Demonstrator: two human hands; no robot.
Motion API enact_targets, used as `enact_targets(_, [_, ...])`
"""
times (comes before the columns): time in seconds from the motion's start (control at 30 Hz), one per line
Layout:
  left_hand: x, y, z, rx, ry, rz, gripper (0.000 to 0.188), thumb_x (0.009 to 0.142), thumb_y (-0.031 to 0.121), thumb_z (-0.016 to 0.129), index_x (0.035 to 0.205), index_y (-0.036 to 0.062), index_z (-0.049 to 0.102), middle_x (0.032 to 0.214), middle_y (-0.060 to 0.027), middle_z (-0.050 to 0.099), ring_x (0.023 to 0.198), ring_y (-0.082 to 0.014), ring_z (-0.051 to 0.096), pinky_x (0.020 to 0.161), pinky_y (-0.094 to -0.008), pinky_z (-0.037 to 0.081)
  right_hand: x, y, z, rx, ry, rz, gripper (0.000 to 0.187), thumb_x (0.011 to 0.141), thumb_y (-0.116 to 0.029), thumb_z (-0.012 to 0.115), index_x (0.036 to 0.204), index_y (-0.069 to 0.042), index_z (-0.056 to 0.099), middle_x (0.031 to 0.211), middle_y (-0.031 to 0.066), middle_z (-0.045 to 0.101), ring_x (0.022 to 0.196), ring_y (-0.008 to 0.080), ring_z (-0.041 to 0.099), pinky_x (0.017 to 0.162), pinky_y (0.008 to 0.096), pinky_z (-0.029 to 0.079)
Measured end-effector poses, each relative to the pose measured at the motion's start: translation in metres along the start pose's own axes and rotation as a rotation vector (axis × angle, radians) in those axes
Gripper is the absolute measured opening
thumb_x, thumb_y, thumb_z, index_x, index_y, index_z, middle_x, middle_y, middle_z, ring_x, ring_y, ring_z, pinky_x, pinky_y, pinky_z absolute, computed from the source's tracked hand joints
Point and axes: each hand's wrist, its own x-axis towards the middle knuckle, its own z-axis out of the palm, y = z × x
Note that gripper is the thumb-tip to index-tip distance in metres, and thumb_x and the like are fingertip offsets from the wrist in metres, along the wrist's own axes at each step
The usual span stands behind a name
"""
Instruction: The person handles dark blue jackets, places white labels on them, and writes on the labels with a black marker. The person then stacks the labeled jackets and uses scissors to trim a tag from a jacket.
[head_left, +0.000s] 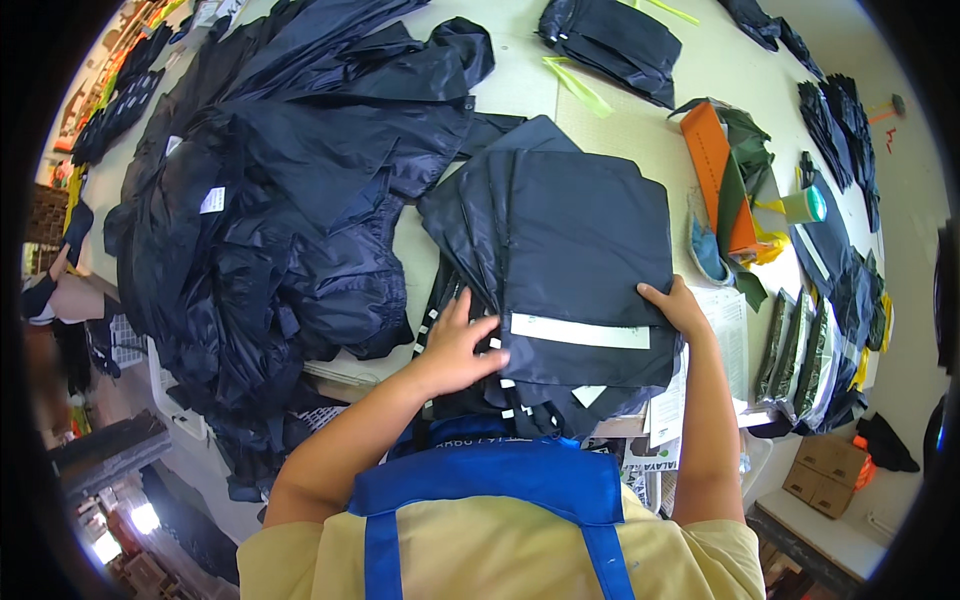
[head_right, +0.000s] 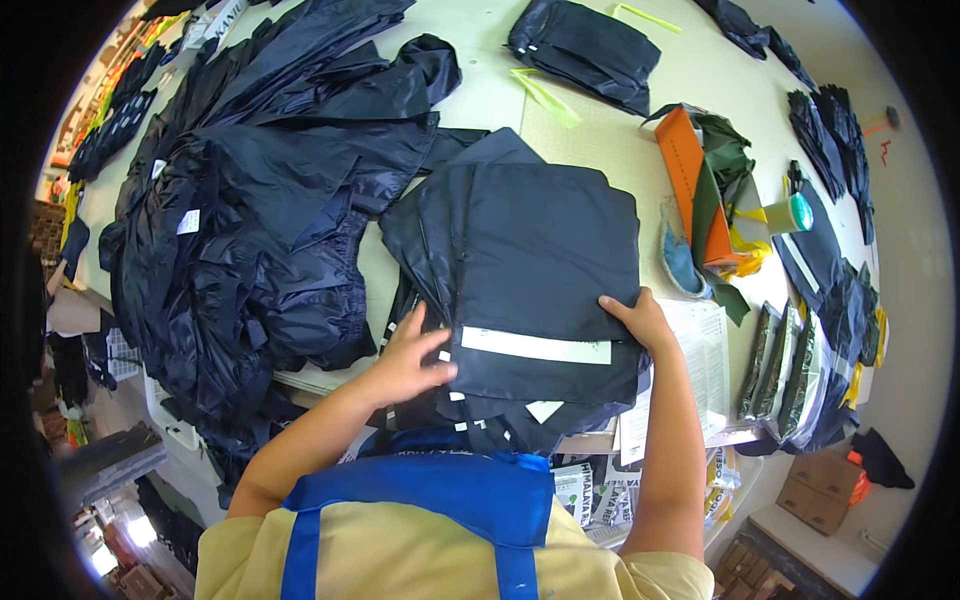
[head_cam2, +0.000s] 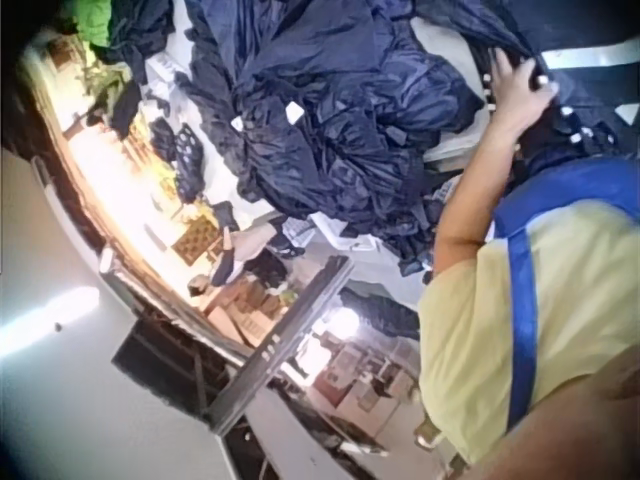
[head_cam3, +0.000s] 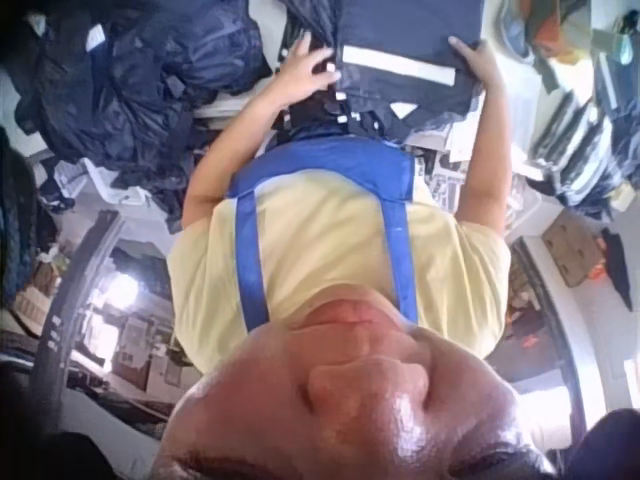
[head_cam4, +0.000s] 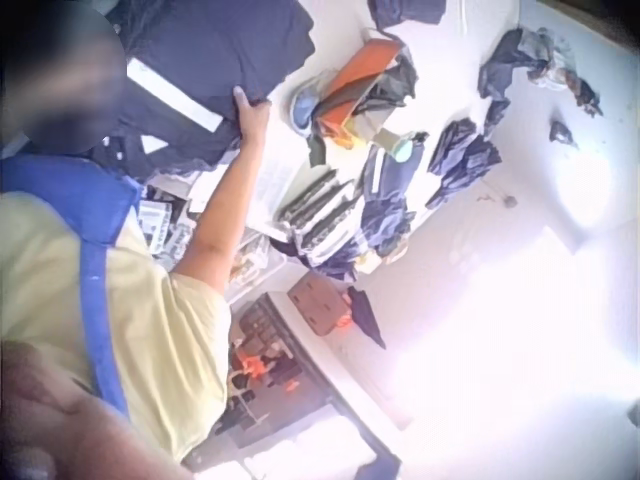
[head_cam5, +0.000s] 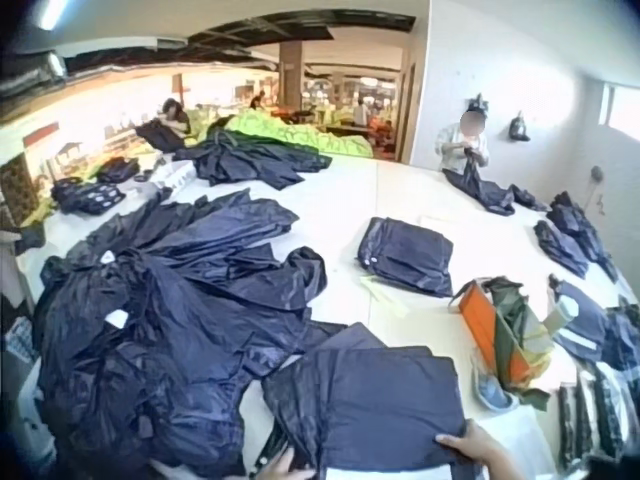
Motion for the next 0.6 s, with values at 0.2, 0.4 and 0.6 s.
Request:
enact_targets(0.2, [0.041,-0.012,-0.032,-0.816,0.227,-0.391,0.080,0.077,0.041,0.075,0.127,-0.0109,0.041,0.127,-0.0246,0.050,0.114,-0.0301,0.054,0.096,-0.0370,0.044,-0.011,-0.006,0.004,0.155,-0.047,0.010,0.082,0.070,-0.041,0.079,0.123,0.012,0.047,0.115,0.0240,0.060,0.106,0.0301,0.060,0.091,0.0350,0.047])
enact_targets(0.4, [0.046,-0.030,-0.034,-1.103,0.014,-0.405,0.055,0.082,0.031,0.073,0.121,-0.0037,0.055,0.111,-0.0125,0.064,0.098,-0.0212,0.062,0.087,-0.0323,0.048,-0.048,-0.021,0.040,0.455,-0.040,-0.054,0.079,0.070,-0.030,0.080,0.125,0.011,0.042,0.115,0.0235,0.060,0.104,0.0286,0.060,0.092,0.0346,0.047])
enact_targets(0.6, [0.029,-0.028,-0.042,-0.902,0.004,-0.385,0.047,0.084,0.020,0.067,0.123,-0.0025,0.053,0.110,-0.0121,0.062,0.098,-0.0205,0.062,0.085,-0.0319,0.049,-0.091,-0.033,0.066,0.483,0.117,0.042,0.083,0.068,-0.033,0.080,0.128,0.010,0.041,0.115,0.0266,0.059,0.106,0.0338,0.060,0.093,0.0366,0.046])
